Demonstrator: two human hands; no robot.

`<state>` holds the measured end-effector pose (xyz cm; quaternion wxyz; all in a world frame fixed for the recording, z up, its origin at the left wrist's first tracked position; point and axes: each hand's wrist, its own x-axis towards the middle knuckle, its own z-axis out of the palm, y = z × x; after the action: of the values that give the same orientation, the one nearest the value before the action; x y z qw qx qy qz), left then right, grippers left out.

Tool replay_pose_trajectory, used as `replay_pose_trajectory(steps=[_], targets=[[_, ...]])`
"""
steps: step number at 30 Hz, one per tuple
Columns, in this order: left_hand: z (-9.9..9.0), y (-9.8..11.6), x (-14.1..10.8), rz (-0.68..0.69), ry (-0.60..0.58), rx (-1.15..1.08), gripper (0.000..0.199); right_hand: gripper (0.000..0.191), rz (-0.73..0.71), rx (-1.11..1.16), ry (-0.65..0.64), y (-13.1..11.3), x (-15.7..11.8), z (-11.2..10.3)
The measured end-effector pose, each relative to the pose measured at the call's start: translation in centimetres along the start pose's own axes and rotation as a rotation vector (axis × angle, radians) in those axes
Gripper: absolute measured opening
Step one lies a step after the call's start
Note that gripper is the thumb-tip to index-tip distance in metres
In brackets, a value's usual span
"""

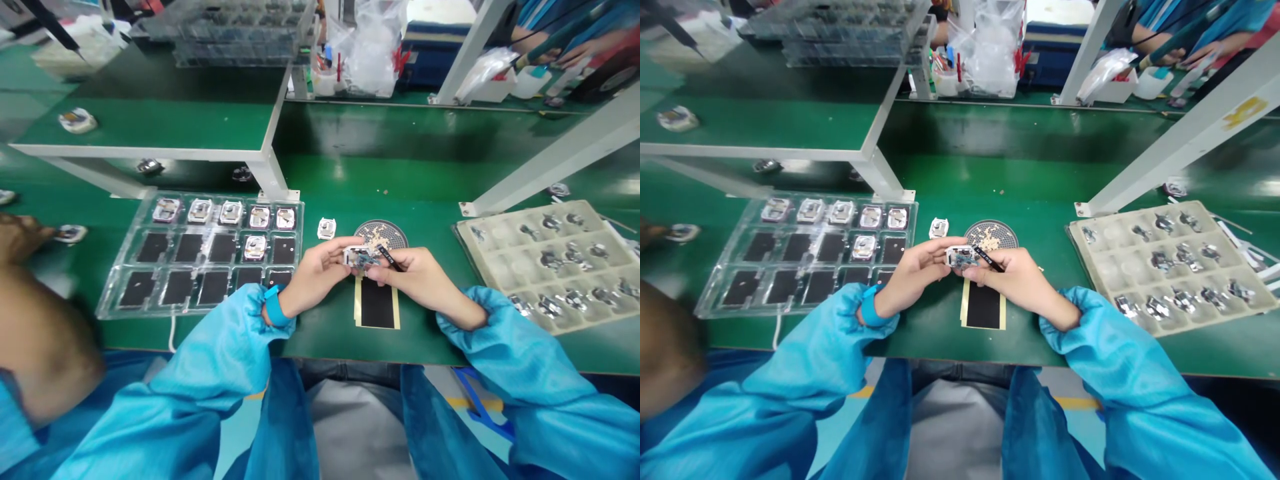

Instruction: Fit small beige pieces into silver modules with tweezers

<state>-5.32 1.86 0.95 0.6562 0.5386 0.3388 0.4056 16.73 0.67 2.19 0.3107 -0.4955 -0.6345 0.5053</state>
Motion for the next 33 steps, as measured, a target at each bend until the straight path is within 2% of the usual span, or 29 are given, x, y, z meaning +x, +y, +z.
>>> replay_pose_trajectory(steps=[3, 7, 12, 19, 24, 26, 29, 33], targets=[[0.19, -0.02, -0.22, 0.015, -0.026, 0.083, 0.047, 0.041, 0.013, -0.044, -0.029, 0.41, 0.24, -0.2], [0.47, 0.06, -0.25, 0.021, -0.014, 0.176, 0.041, 0.04, -0.035, -0.085, -0.064, 0.33, 0.42, -0.55], [0.68, -0.2, 0.03, -0.028, 0.001, 0.132, 0.028, 0.044, -0.061, -0.109, -0.039, 0.06, 0.4, -0.46], [0.72, -0.35, 0.2, -0.083, 0.052, 0.108, 0.024, 0.028, -0.139, -0.057, 0.164, 0.69, 0.32, 0.04], [0.8, -0.13, 0.03, -0.111, 0.054, 0.156, 0.022, 0.034, -0.132, 0.079, 0.305, 0.31, 0.4, -0.12], [0.81, -0.13, 0.06, -0.114, 0.068, 0.143, 0.024, 0.034, -0.12, 0.06, 0.284, 0.24, 0.41, -0.15], [0.81, -0.07, 0.19, -0.11, 0.094, 0.105, 0.028, 0.03, -0.096, -0.029, 0.176, 0.46, 0.29, -0.06], [0.63, 0.31, 0.31, -0.098, 0.133, 0.097, 0.032, 0.028, -0.118, -0.017, 0.21, 0.53, -0.05, 0.05]])
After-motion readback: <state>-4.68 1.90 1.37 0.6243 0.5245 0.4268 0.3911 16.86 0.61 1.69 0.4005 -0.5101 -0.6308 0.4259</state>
